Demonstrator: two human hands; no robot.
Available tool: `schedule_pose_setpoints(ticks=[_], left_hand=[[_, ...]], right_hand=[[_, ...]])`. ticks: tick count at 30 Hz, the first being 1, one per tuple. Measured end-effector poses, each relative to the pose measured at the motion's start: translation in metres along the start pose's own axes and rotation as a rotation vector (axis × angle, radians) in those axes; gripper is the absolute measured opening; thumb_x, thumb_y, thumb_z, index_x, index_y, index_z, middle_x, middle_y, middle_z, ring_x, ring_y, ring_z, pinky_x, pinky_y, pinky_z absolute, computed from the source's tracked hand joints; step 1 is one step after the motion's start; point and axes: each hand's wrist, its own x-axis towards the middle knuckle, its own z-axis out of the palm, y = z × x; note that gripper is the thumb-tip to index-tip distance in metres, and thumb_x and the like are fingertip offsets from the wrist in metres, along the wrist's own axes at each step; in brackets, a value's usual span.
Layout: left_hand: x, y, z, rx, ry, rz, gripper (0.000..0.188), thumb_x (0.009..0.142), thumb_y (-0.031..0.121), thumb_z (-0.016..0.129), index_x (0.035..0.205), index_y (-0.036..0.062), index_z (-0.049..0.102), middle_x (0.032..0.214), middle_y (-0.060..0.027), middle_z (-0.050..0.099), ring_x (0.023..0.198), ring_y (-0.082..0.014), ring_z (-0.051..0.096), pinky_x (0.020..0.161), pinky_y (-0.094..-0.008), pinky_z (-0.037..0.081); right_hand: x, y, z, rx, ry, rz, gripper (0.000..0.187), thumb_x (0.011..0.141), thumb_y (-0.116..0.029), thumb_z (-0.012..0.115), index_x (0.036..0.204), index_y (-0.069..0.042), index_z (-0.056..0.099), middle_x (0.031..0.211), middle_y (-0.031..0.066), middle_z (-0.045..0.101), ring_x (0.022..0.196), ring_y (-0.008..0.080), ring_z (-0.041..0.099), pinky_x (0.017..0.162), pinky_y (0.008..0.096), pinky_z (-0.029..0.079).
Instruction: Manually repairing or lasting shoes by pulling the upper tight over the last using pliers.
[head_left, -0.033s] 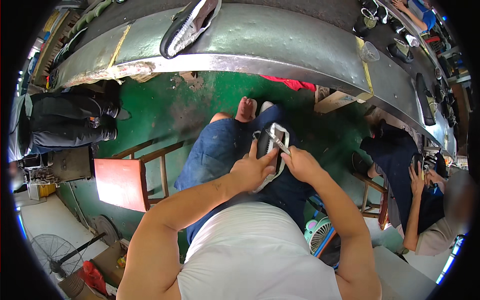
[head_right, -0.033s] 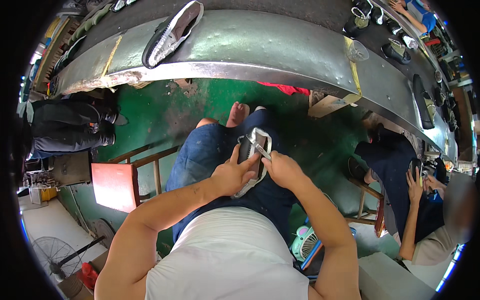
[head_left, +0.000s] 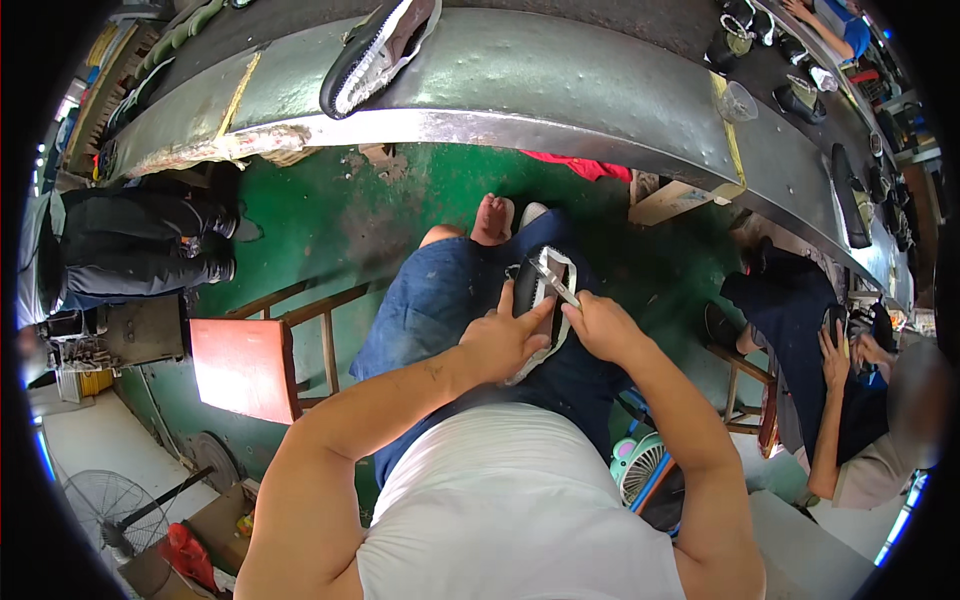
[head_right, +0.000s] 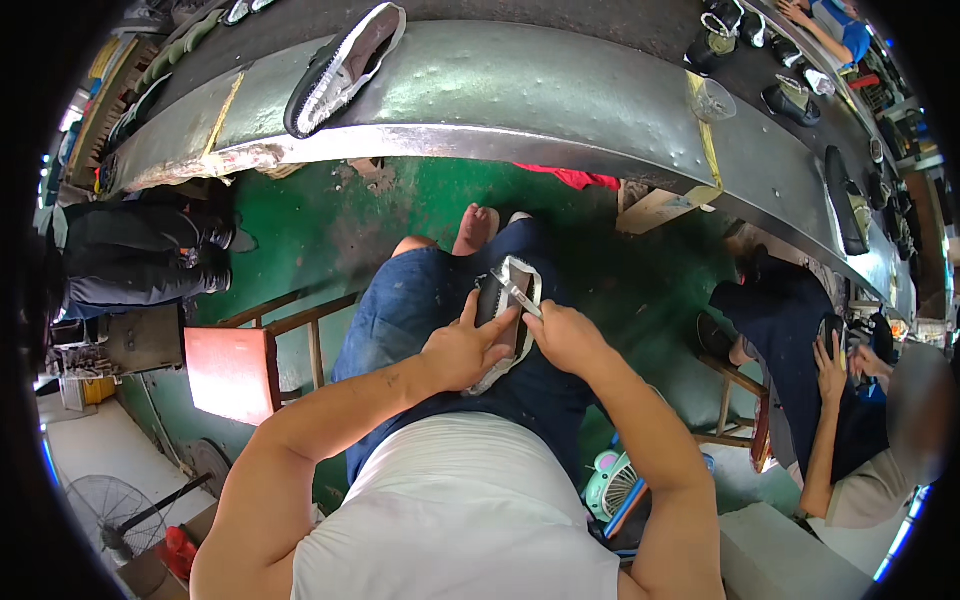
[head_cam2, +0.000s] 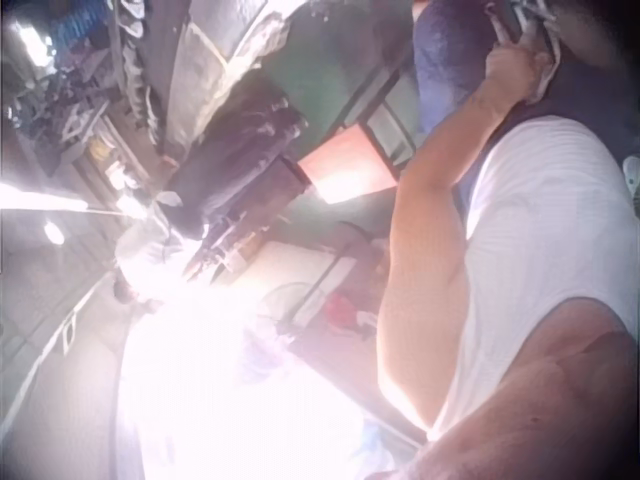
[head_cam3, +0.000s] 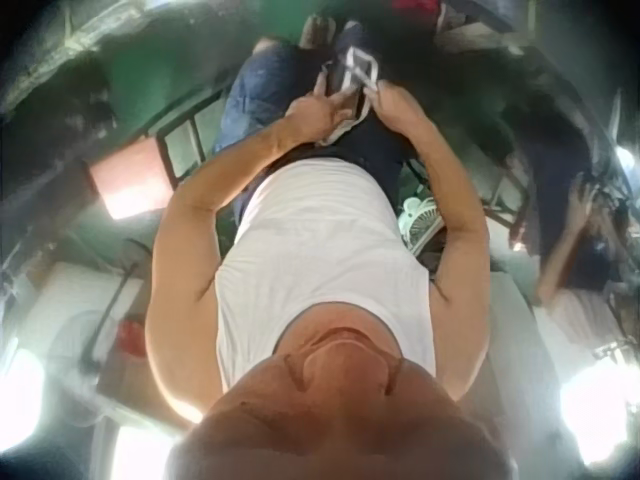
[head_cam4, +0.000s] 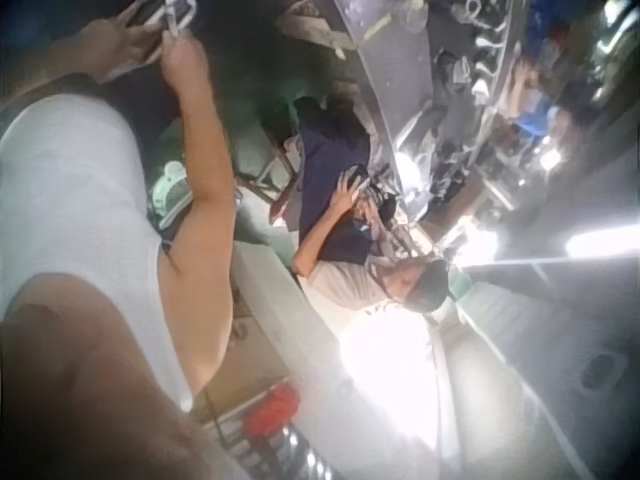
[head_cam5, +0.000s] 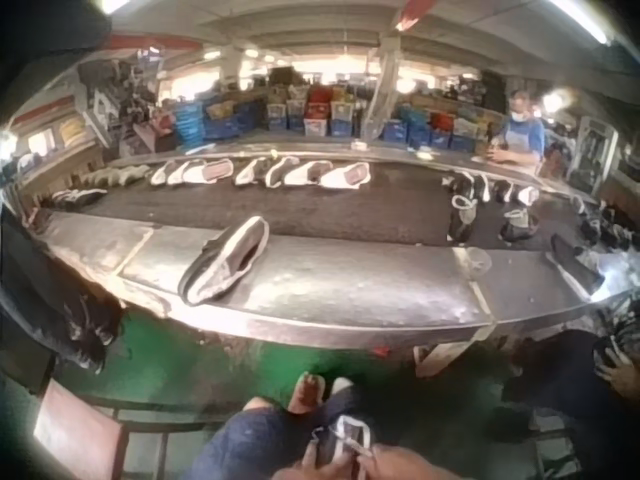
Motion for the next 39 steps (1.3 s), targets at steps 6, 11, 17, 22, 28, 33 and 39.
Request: schedule_pose_setpoints(ticks=[6,11,17,22,28,33,39], left_hand=[[-0.021,-0.038,0.081,-0.567,0.299,-0.107,0.075,0.103,0.034,0.051,0.154,-0.0091,0.018,0.159,-0.0326,0.021,0.146,-0.0436,0.031,0.119,-0.0391,0.028],[-0.013,-0.04,0.062,-0.627,0.229,-0.067,0.084,0.096,0.03,0.065,0.156,-0.0066,0.017,0.152,-0.0318,0.037,0.143,-0.0366,0.039,0.117,-0.0355,0.031],[-0.021,-0.039,0.031,-0.512,0.011,-0.029,0.106,0.086,0.03,0.075,0.159,0.0011,0.004,0.151,-0.033,0.038,0.138,-0.0395,0.045,0.115,-0.0362,0.035],[-0.029,-0.009,-0.053,0.064,-0.006,0.04,0.095,0.077,0.019,0.079,0.156,0.0057,0.027,0.132,-0.0265,0.053,0.103,-0.0464,0.063,0.096,-0.0426,0.049],[-0.032,0.027,-0.15,0.054,0.332,0.605,0.086,0.067,0.002,0.082,0.143,0.0062,0.043,0.124,-0.0165,0.059,0.108,-0.0371,0.062,0.088,-0.0432,0.051],[0.03,0.03,-0.152,-0.489,-0.005,0.499,0.076,0.077,0.013,0.085,0.14,0.0014,0.046,0.113,-0.0156,0.069,0.104,-0.0225,0.065,0.09,-0.0355,0.052],[0.074,-0.034,-0.025,-1.23,-0.019,-0.412,0.05,0.104,0.044,0.051,0.121,-0.0019,0.064,0.103,-0.0061,0.066,0.089,-0.0131,0.06,0.074,-0.0309,0.05]], right_hand=[[-0.009,-0.005,-0.008,0.027,-0.065,0.022,0.043,0.103,-0.038,0.048,0.096,0.004,0.057,0.082,0.0269,0.067,0.08,0.0468,0.065,0.073,0.0545,0.05],[-0.044,-0.016,0.006,0.412,0.033,-0.08,0.038,0.103,-0.034,0.05,0.096,0.003,0.057,0.082,0.0261,0.066,0.079,0.0467,0.064,0.071,0.0537,0.049],[-0.067,0.003,0.029,0.395,-0.084,0.065,0.033,0.101,-0.03,0.055,0.102,0.003,0.06,0.082,0.0226,0.067,0.081,0.0391,0.068,0.072,0.0434,0.052],[-0.099,0.027,0.069,0.933,0.12,0.18,0.028,0.1,-0.018,0.057,0.119,0.002,0.057,0.093,0.0107,0.067,0.083,0.0178,0.067,0.072,0.0322,0.052],[-0.102,0.043,0.094,1.169,0.261,0.152,0.031,0.1,-0.012,0.056,0.128,0.001,0.053,0.103,0.0067,0.065,0.088,0.0142,0.065,0.076,0.0295,0.052],[-0.099,0.042,0.086,1.138,0.234,0.155,0.029,0.101,-0.012,0.055,0.127,0.001,0.054,0.102,0.0072,0.066,0.086,0.0147,0.065,0.076,0.0297,0.052],[-0.097,0.023,0.037,0.993,0.11,0.236,0.027,0.099,-0.012,0.057,0.122,0.001,0.056,0.095,0.0076,0.068,0.081,0.015,0.065,0.075,0.0302,0.052]])
